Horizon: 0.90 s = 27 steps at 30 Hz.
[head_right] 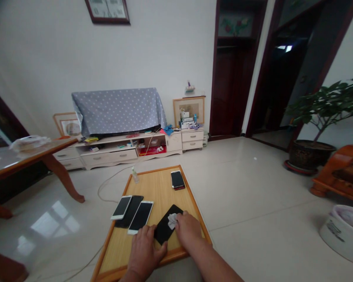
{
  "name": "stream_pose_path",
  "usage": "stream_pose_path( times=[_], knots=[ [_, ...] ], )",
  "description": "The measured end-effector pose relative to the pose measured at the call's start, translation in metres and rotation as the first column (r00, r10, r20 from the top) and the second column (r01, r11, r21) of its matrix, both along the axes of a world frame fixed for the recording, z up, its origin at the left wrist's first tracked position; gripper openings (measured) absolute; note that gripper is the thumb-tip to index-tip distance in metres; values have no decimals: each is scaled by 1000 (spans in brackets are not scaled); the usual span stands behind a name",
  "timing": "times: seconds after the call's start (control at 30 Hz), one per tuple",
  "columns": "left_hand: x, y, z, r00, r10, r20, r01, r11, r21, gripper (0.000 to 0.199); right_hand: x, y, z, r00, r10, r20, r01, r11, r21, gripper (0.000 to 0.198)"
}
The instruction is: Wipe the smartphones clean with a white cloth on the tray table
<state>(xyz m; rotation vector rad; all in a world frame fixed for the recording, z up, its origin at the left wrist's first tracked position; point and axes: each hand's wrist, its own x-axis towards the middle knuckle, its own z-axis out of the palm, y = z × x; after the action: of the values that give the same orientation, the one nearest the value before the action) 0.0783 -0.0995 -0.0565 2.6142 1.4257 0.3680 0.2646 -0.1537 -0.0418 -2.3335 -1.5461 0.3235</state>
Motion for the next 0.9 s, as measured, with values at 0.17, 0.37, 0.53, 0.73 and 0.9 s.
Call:
stream_pose_path(
  times=[0.17, 0.37, 0.53, 0.73, 0.9],
  knots=[
    [2, -6, 9, 1000, 7, -24, -5, 999, 51, 51, 30, 15, -15, 985, -100, -142, 125, 975, 182, 13],
    [0, -7, 7, 1000, -7, 25, 5, 997, 83, 42, 44, 28, -39, 906, -168, -389, 281, 925, 255, 13],
    [-1, -5, 1, 998, -29, 53, 23, 995, 95, 37, 45, 37, -47, 825, -176, -537, 357, 899, 253, 13],
    [-3, -4, 0, 996, -80, 33, 75, 988, 137, 34, 42, 44, -37, 711, -134, -690, 395, 888, 234, 20],
    [-4, -3, -1, 993, -118, 29, 111, 981, 157, 33, 42, 46, -28, 608, -38, -793, 312, 930, 195, 26]
  ],
)
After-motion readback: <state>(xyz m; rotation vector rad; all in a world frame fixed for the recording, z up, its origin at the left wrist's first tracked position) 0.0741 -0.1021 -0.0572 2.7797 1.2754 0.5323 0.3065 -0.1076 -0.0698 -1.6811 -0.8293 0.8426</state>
